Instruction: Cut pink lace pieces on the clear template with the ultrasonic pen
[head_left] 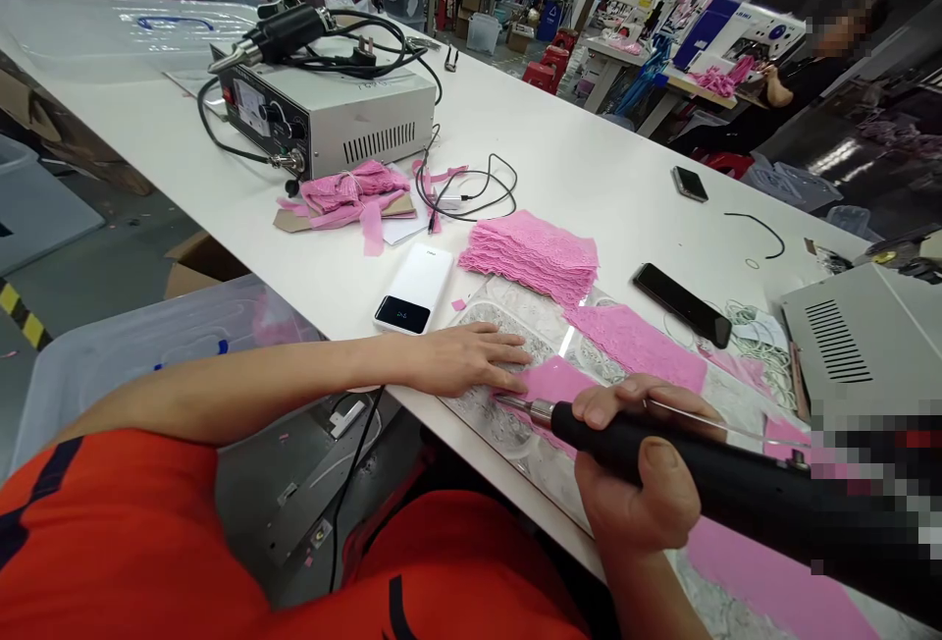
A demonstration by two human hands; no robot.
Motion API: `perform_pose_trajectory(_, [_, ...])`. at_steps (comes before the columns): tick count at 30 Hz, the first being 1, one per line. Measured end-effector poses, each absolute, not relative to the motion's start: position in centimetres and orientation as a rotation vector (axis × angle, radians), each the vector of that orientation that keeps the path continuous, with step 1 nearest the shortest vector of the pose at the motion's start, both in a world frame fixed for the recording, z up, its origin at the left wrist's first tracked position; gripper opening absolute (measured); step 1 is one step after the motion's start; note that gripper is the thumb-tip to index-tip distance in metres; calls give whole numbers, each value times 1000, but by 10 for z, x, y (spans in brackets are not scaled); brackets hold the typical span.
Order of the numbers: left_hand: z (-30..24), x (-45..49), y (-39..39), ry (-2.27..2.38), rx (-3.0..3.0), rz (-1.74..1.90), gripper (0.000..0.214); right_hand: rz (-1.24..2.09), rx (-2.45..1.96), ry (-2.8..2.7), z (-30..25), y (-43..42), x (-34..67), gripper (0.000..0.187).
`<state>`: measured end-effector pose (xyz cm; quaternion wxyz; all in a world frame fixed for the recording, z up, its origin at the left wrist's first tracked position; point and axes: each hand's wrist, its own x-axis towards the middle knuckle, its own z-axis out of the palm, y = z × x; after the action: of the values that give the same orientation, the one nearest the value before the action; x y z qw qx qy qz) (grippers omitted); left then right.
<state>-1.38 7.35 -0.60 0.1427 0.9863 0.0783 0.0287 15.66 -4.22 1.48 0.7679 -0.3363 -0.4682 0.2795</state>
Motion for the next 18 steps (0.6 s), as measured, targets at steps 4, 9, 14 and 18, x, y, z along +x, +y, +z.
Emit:
perform_pose_trajectory(4, [-5,-13,73,232,2860,53,60,609,-725,-1020,14,-43,157,20])
perform_pose_trajectory(9, [-3,-12,72,215,2879,27,59,602,-717,-1036,14,-42,158,20])
perform_pose_trajectory(14, [-2,-13,72,243,2884,4,60,595,-738,-1069,13,-42,158,12])
perform_pose_trajectory(18, [-2,-13,72,260,2867,14,60,591,-742,-1074,14,-41,156,10])
